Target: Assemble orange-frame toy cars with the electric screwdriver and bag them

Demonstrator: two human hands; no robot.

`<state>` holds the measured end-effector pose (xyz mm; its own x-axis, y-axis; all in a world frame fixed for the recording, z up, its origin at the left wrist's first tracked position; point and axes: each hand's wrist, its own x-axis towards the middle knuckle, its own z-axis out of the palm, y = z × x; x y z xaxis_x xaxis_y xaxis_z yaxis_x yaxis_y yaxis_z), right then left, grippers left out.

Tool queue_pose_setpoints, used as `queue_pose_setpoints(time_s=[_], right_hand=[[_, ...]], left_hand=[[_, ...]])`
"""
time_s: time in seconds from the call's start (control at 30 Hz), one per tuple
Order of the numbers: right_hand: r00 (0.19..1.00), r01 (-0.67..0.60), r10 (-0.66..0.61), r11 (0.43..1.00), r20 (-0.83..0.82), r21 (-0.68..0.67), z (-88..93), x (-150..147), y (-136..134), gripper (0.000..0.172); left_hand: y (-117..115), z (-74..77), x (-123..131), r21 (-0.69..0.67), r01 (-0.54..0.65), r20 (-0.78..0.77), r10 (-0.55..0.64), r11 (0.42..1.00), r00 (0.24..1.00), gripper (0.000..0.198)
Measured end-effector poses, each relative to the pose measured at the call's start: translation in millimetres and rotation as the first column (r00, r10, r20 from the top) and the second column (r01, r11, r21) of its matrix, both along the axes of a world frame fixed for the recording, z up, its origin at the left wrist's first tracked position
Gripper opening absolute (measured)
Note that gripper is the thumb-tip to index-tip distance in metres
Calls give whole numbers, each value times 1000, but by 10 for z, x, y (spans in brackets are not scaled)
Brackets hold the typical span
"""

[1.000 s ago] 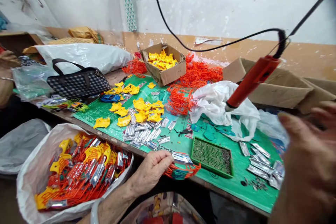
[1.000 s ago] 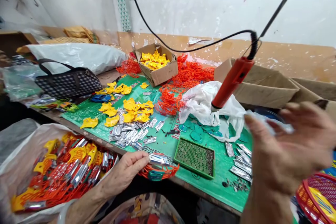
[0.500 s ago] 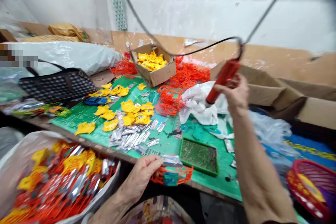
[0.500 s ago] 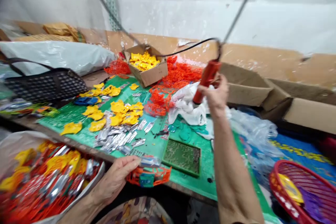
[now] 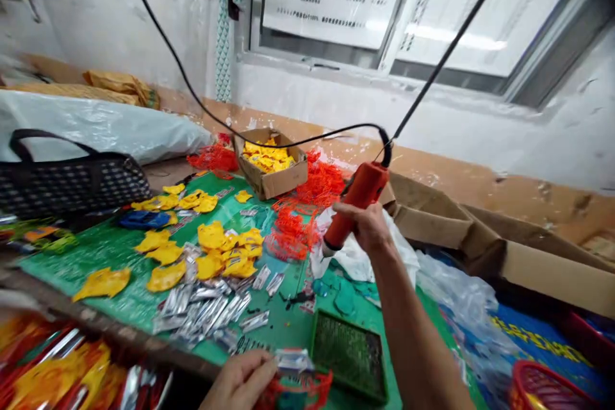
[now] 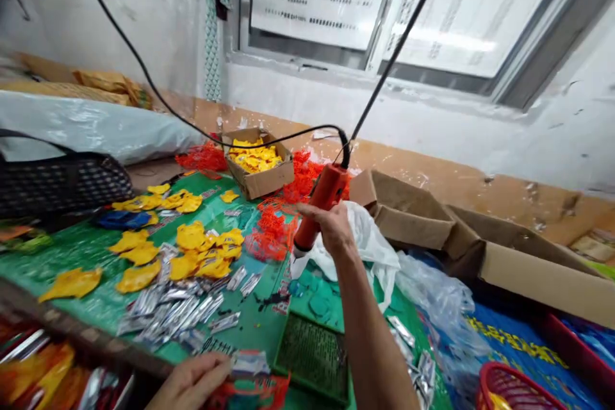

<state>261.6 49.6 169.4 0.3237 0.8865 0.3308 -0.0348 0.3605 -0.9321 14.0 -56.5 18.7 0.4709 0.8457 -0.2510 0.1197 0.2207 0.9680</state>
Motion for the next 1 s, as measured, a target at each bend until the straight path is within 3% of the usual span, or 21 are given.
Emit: queue_pose_setpoints(time_s=[0.13,0.23,0.37,0.47,0.6,0.7,0.8,1.0], right_hand=[[989,-130,126,989,-72,-64,-80,-187,-287,48],[983,-164,159,985,-89,-52,-218,-335,-535,57],[989,-112,98,985,-108,-130,-413,-521,-811,60],[996,-22,13,994,-86,-105,-493,-602,-944,55],[992,101,-98,994,-81,34,-403,-630,-1126,43],[991,84,-70,989,-110,121,-270,-663,-1265,38],[991,35,-20,993,-131,113,-215,-735,-1355,37],[980,-9,30,994,-197,106,-299,-836,-1374,41]], left_hand=[[-116,173,24,41,-5,16,4,999,1000,43],[-158,182,8,13,-8,59,8,1000,998,40],[-220,144,-22,59,-10,31,8,998,999,36],[-243,148,-16,97,0,5,0,995,1000,35],[-253,178,13,159,10,-71,2,987,997,35],[-262,193,28,191,17,-100,2,981,995,34],[-273,206,37,192,16,-84,0,981,996,34],[-284,230,41,144,11,-63,-2,990,998,34]])
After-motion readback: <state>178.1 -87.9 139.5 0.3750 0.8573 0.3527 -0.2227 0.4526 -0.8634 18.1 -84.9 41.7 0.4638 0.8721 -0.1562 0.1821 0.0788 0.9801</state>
